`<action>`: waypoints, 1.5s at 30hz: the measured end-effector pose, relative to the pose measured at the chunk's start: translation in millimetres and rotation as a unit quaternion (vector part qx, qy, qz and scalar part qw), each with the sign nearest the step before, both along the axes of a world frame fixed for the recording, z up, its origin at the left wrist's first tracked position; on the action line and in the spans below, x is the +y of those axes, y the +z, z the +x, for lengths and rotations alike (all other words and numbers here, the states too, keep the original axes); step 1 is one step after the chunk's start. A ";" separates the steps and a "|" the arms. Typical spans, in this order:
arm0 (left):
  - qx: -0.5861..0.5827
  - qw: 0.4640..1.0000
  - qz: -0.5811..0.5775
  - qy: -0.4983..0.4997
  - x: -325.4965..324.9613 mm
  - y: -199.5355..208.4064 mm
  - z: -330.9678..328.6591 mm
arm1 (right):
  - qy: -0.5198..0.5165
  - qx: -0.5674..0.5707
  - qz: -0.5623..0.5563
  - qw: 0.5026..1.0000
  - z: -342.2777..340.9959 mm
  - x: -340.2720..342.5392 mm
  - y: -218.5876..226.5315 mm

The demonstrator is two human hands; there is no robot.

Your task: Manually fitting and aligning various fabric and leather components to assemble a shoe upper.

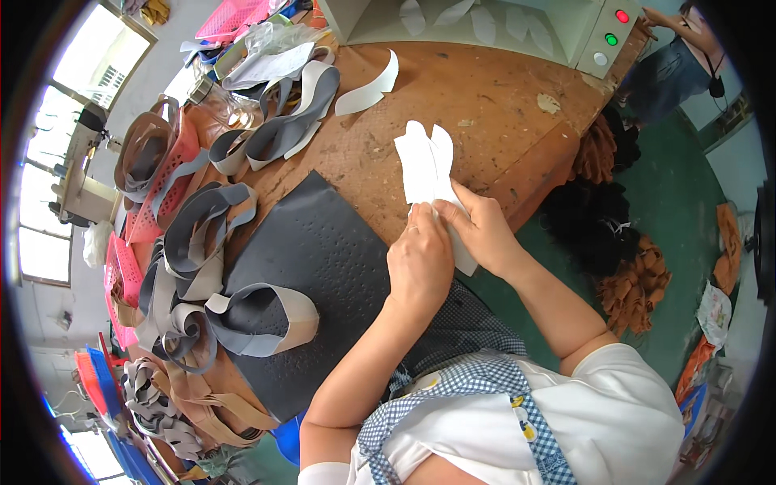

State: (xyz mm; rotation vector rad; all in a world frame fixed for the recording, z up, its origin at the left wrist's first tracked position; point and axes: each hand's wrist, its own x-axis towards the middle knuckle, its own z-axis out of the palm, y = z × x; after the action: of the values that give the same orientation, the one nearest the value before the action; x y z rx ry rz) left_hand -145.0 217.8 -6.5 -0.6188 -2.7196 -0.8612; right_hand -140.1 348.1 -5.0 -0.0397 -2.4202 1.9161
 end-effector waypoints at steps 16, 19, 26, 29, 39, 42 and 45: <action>-0.226 0.921 0.304 0.092 -48.8 0.4 -21.7 | -0.022 -0.018 -0.103 0.994 12.8 -5.9 -22.1; -0.268 0.888 0.358 0.103 -63.7 8.6 -21.4 | -0.017 -0.011 -0.141 0.990 17.1 -2.9 -11.7; -0.243 0.922 0.292 0.073 -128.4 79.7 -24.0 | -0.024 -0.031 -0.033 0.999 34.3 97.2 11.6; -0.239 0.873 0.412 0.109 -166.2 111.8 -34.8 | -0.064 -0.036 -0.072 0.995 45.8 158.5 31.6; -0.096 0.960 0.239 0.114 -60.1 -4.1 -87.6 | -0.017 0.033 -0.207 0.978 36.7 105.1 46.2; -0.157 0.921 0.357 -0.019 -38.7 8.5 -65.8 | 0.022 -0.008 -0.199 0.980 38.1 93.9 39.2; -0.179 0.904 0.372 -0.115 -26.9 52.5 -47.2 | 0.099 -0.045 -0.201 0.974 39.4 74.8 40.9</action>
State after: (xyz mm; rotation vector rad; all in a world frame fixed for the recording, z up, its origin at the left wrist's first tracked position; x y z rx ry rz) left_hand -192.2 190.9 46.0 -0.6465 -2.3037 -2.0998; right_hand -100.7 422.9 35.9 0.1039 -2.1129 2.5161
